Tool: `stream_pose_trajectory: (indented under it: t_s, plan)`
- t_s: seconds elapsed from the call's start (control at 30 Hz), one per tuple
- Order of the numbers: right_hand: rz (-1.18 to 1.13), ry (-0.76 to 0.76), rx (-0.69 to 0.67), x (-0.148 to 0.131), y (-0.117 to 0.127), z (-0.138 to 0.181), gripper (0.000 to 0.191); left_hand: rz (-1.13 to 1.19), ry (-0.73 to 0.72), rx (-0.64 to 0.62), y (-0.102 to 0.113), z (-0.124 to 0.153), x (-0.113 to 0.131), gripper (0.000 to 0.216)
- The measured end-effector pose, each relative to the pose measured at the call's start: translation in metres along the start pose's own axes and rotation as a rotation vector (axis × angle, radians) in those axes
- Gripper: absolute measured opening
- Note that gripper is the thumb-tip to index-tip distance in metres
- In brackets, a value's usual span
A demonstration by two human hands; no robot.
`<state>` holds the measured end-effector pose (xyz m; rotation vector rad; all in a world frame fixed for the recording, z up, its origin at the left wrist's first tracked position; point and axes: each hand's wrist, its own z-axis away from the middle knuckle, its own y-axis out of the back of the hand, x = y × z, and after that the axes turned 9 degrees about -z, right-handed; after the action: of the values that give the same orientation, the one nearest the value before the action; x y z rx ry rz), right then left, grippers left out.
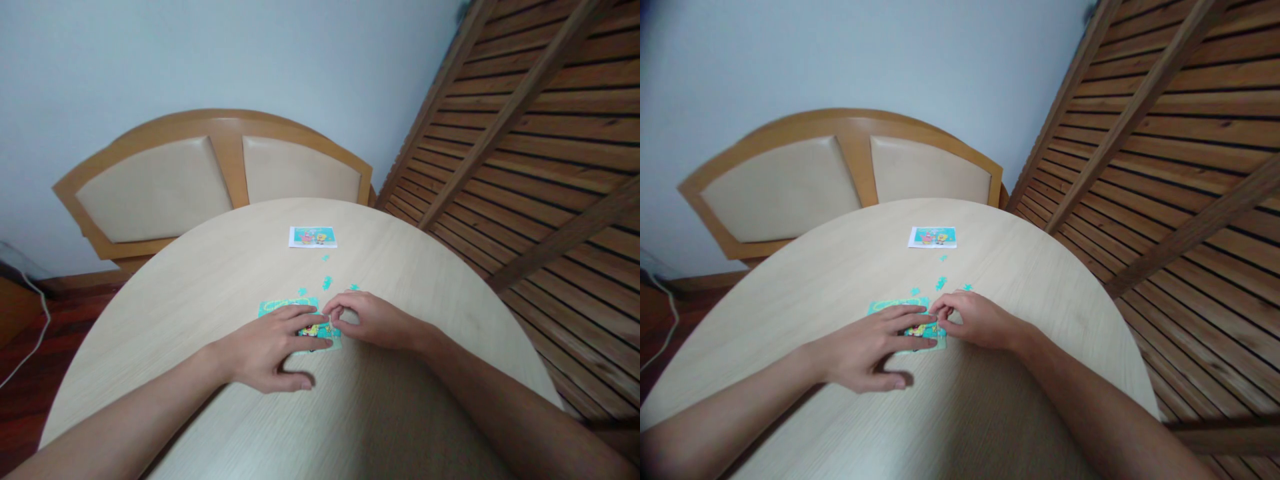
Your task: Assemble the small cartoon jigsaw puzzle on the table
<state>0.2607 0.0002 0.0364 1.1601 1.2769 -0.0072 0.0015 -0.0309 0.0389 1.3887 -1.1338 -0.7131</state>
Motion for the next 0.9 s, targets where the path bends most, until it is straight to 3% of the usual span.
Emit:
stream_pose_trajectory:
  t_s: [0.53, 0.67, 0.8, 0.9]
  plan:
    - [-0.007, 0.000, 0.044, 0.003, 0.004, 0.002, 0.029, 0.007, 0.009, -0.009, 0.000, 0.001, -0.001, 0.062]
    - [0.056, 0.012, 0.066, 0.005, 0.009, 0.003, 0.022, 0.000, 0.019, -0.015, -0.001, 0.002, -0.001, 0.063]
    - [0.113, 0.043, -0.016, 0.005, 0.007, 0.001, 0.005, 0.002, 0.018, -0.020, -0.002, 0.003, -0.001, 0.062]
    - [0.155, 0.034, 0.010, 0.006, 0.006, 0.000, 0.007, -0.023, 0.032, -0.002, -0.003, 0.003, -0.004, 0.055]
